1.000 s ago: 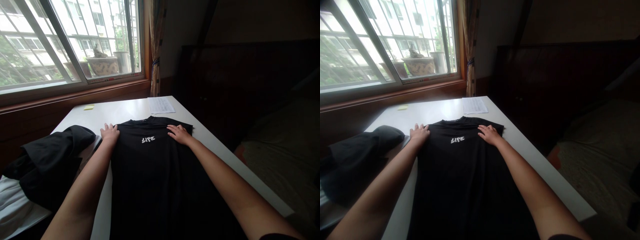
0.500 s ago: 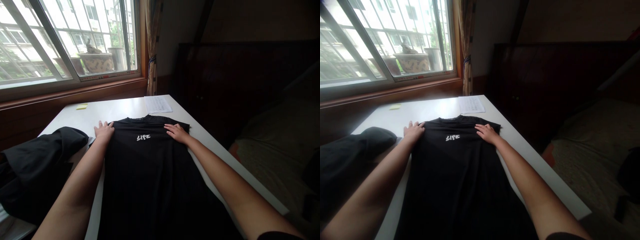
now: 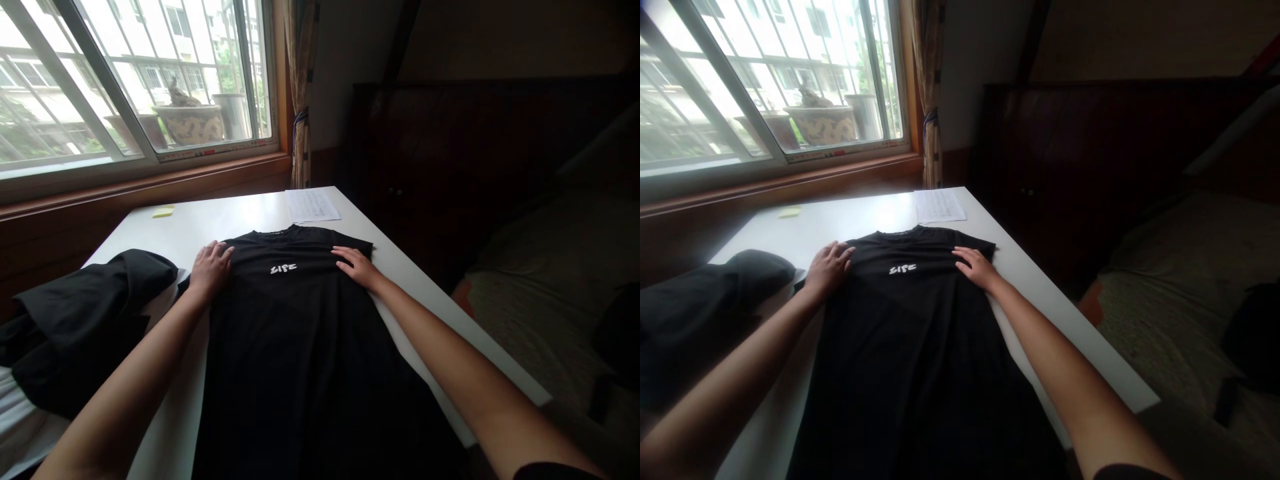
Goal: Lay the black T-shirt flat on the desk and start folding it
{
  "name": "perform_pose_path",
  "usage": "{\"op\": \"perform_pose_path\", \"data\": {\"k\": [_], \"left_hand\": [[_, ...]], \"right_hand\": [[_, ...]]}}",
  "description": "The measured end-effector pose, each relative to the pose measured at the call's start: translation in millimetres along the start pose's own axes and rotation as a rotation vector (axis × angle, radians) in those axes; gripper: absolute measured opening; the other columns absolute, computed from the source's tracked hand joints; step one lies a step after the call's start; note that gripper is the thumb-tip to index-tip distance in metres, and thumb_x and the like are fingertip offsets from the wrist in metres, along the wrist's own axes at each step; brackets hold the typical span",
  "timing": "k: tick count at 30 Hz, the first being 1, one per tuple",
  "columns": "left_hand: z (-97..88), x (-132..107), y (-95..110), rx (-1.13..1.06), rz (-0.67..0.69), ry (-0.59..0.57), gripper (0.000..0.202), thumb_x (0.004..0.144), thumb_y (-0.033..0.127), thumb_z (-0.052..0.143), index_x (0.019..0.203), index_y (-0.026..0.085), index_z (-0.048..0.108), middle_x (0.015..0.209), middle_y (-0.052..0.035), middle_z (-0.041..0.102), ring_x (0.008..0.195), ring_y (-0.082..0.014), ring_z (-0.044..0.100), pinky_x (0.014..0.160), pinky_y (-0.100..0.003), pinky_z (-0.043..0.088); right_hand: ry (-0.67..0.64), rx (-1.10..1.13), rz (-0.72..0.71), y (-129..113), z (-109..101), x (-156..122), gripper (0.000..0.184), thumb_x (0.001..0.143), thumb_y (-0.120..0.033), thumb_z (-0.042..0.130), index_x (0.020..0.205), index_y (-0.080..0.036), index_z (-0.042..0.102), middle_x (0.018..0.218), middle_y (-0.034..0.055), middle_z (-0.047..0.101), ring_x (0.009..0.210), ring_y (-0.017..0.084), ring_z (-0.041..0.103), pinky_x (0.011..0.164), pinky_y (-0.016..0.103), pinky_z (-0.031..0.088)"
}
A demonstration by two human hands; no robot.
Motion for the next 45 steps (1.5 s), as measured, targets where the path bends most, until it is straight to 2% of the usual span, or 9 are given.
{"op": "perform_pose_path", "data": {"k": [5,11,15,19,23,28,34,40,45], "left_hand": [[-39.9,-79,46,-0.181,0.274,0.052,0.025,0.099,0.024,0.048,0.116,0.020,0.067,0.119,-0.0122,0.061,0.113,-0.0295,0.051,0.101,-0.042,0.046],[-96.5,-208,109,-0.543,0.482,-0.283,0.012,0.100,0.019,0.051,0.096,0.024,0.061,0.095,-0.0040,0.060,0.088,-0.0195,0.055,0.072,-0.031,0.046],[-107.7,-275,138,-0.619,0.469,-0.422,0.010,0.093,0.022,0.068,0.094,0.025,0.058,0.096,-0.0013,0.062,0.087,-0.0187,0.057,0.072,-0.031,0.048],[-106.6,-308,149,-0.588,0.455,-0.346,0.033,0.079,0.038,0.084,0.095,0.025,0.058,0.097,-0.0035,0.064,0.085,-0.0217,0.059,0.071,-0.033,0.053],[-106.0,-324,149,-0.574,0.439,-0.229,0.043,0.077,0.049,0.084,0.105,0.027,0.060,0.102,-0.0061,0.066,0.084,-0.0238,0.060,0.071,-0.036,0.058],[-105.1,-328,142,-0.540,0.318,-0.167,0.035,0.074,0.019,0.072,0.106,0.029,0.061,0.106,-0.0085,0.066,0.090,-0.0264,0.062,0.077,-0.040,0.061],[-101.0,-322,133,-0.286,0.416,0.018,0.079,0.078,0.025,0.065,0.153,0.026,0.040,0.142,-0.0137,0.056,0.125,-0.0363,0.055,0.100,-0.053,0.056],[-74.5,-295,112,-0.183,0.413,0.057,0.069,0.093,0.030,0.059,0.158,0.029,0.035,0.153,-0.0117,0.048,0.136,-0.0340,0.050,0.115,-0.056,0.043],[-63.2,-265,89,-0.203,0.410,0.047,0.054,0.097,0.025,0.052,0.151,0.026,0.046,0.147,-0.0135,0.053,0.134,-0.0330,0.053,0.113,-0.058,0.045]], "right_hand": [[0.084,0.170,0.015,-16,-23,-39,0.036,0.096,-0.038,0.051,0.127,-0.029,0.067,0.139,0.0062,0.064,0.133,0.026,0.055,0.115,0.048,0.041],[0.033,0.192,-0.004,-42,-40,-93,0.022,0.093,-0.039,0.057,0.105,-0.029,0.073,0.119,0.0072,0.071,0.125,0.031,0.058,0.110,0.053,0.045],[0.030,0.206,-0.035,-63,-46,-126,0.015,0.093,-0.036,0.058,0.092,-0.028,0.071,0.105,0.0068,0.070,0.108,0.029,0.063,0.098,0.049,0.052],[-0.051,0.132,-0.128,-91,-45,-151,0.012,0.094,-0.031,0.058,0.094,-0.029,0.071,0.099,0.0071,0.068,0.099,0.028,0.063,0.092,0.048,0.054],[-0.107,0.043,-0.174,-106,-40,-163,0.018,0.094,-0.029,0.057,0.106,-0.031,0.071,0.107,0.0078,0.067,0.103,0.028,0.062,0.094,0.049,0.054],[-0.135,-0.032,-0.163,-106,-33,-161,0.031,0.097,-0.031,0.055,0.125,-0.033,0.065,0.129,0.0070,0.063,0.120,0.029,0.059,0.106,0.051,0.050],[-0.221,-0.130,-0.190,-102,-22,-152,0.046,0.102,-0.035,0.048,0.148,-0.032,0.052,0.155,0.0041,0.049,0.144,0.028,0.043,0.122,0.052,0.035],[-0.257,-0.175,-0.175,-93,-8,-123,0.050,0.103,-0.039,0.045,0.153,-0.031,0.045,0.161,0.0036,0.042,0.149,0.027,0.036,0.124,0.054,0.029],[-0.266,-0.200,-0.142,-86,4,-93,0.050,0.104,-0.041,0.042,0.153,-0.029,0.045,0.162,0.0044,0.041,0.150,0.026,0.035,0.124,0.054,0.027]]}}
Point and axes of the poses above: each hand's wrist, its own x-axis towards the middle knuckle, its own z-axis out of the palm, y = z × x, the point moved 4 cm from there along x, towards the middle knuckle
